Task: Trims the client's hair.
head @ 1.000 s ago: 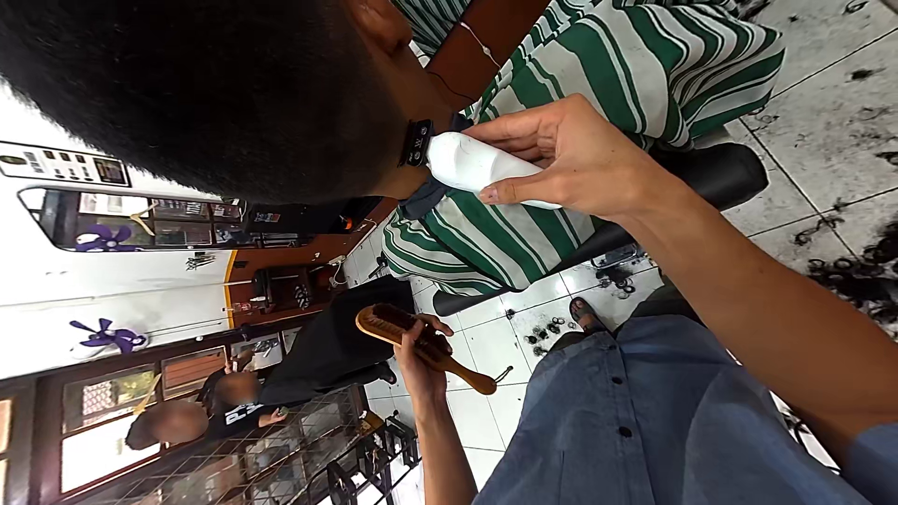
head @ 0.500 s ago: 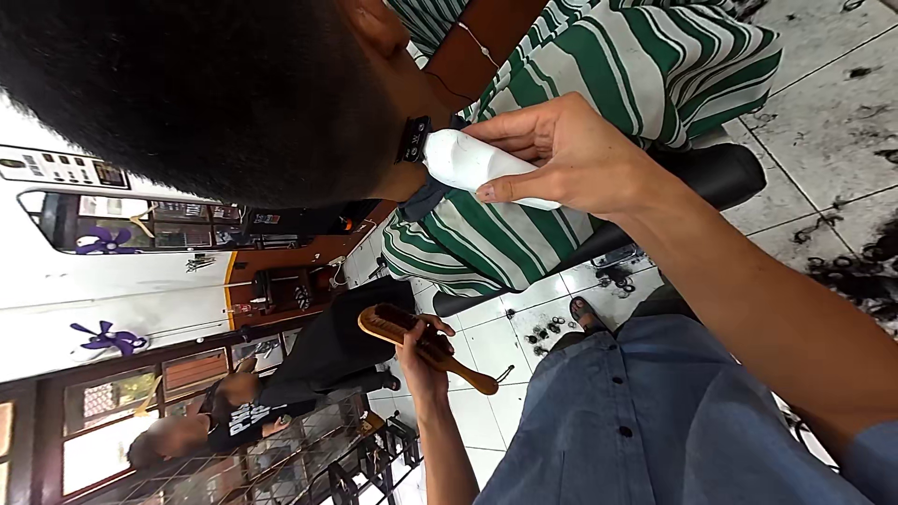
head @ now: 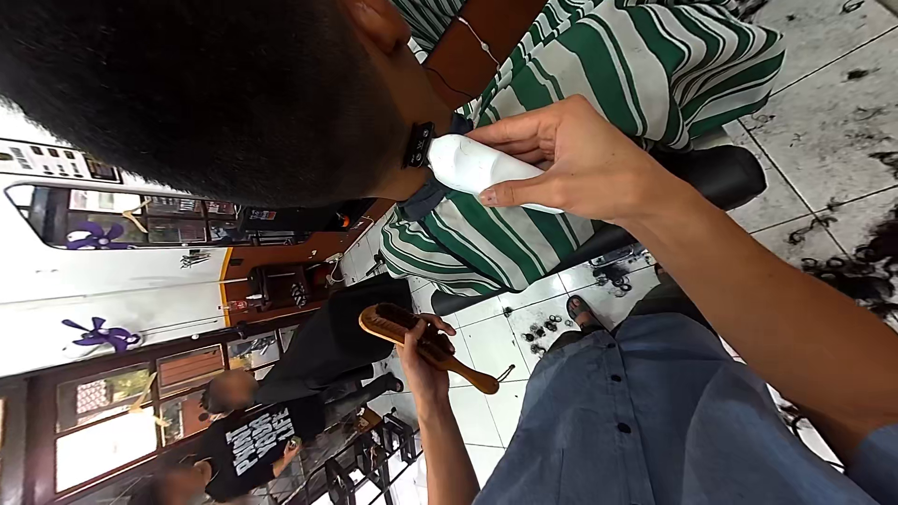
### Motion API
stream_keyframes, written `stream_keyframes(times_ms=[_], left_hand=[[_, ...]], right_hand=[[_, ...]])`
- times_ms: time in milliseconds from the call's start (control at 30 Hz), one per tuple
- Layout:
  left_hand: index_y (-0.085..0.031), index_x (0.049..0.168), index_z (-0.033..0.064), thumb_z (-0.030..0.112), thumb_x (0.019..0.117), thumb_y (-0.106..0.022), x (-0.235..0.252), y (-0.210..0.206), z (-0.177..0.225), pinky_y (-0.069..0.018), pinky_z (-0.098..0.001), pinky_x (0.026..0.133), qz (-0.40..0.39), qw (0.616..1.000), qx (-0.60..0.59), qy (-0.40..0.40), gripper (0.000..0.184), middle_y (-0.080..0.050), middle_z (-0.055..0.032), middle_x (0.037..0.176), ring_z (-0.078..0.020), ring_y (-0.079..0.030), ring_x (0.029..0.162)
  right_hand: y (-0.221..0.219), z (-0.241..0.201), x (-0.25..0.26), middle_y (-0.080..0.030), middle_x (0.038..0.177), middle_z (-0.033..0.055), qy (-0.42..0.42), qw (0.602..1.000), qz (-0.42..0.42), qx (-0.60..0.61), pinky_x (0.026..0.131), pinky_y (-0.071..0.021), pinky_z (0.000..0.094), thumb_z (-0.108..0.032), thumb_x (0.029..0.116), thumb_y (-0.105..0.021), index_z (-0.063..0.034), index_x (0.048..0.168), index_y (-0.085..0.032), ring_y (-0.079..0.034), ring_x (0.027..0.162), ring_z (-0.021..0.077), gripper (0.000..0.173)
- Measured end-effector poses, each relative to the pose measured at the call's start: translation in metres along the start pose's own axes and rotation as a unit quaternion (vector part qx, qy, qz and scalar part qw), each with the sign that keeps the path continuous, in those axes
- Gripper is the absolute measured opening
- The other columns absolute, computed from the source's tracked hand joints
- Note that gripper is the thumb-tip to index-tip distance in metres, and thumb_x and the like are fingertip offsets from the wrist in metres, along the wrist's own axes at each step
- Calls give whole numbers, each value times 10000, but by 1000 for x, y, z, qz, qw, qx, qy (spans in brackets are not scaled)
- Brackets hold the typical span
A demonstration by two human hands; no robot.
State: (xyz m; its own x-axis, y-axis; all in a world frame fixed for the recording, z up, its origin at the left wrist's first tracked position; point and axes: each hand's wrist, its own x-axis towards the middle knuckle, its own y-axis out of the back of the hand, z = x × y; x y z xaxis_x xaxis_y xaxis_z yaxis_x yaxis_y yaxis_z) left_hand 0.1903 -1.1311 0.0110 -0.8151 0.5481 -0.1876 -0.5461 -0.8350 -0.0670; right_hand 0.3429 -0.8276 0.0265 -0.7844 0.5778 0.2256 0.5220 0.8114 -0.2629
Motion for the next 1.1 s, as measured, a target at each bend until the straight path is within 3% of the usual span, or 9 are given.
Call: stream_keyframes(times_ms=[233,400,633,833,1100], left_hand=[[-609,861,13,133,1013,-357,-1,-3,1,-577,-268,471,5,1000,1,1,319,-709,-144,757,-177,-707,582],[-607,859,7,132,1012,-360,-3,-6,2,-579,-272,473,21,1000,1,2,317,-704,-145,755,-179,-703,577],[-604,853,21,140,1013,-348,-5,-10,2,-574,-267,474,31,999,14,7,325,-699,-136,747,-172,-697,574],[-585,862,14,126,1019,-324,-5,-10,2,-572,-264,462,43,999,17,11,324,-702,-137,749,-170,-698,567],[-607,847,18,126,1008,-350,1,-11,2,-576,-269,469,33,999,8,9,322,-700,-136,744,-166,-698,571]], right_hand=[[15,-12,-3,-751,1092,38,-20,994,-19,-107,819,-591,173,-106,822,-805,-51,1323,-666,-713,928,28,523],[42,-24,15,-701,1228,26,59,973,-28,-222,936,-553,239,-108,850,-743,-134,1359,-650,-668,1060,51,518],[54,-31,36,-684,1268,-59,65,954,-32,-290,940,-540,312,-124,855,-727,-285,1326,-671,-643,1115,52,501],[56,-28,42,-683,1263,-54,67,952,-39,-296,920,-533,327,-145,852,-719,-300,1335,-666,-640,1103,59,510],[55,-24,46,-688,1259,-73,82,954,-43,-286,937,-528,272,-163,851,-728,-297,1335,-670,-633,1122,25,506]])
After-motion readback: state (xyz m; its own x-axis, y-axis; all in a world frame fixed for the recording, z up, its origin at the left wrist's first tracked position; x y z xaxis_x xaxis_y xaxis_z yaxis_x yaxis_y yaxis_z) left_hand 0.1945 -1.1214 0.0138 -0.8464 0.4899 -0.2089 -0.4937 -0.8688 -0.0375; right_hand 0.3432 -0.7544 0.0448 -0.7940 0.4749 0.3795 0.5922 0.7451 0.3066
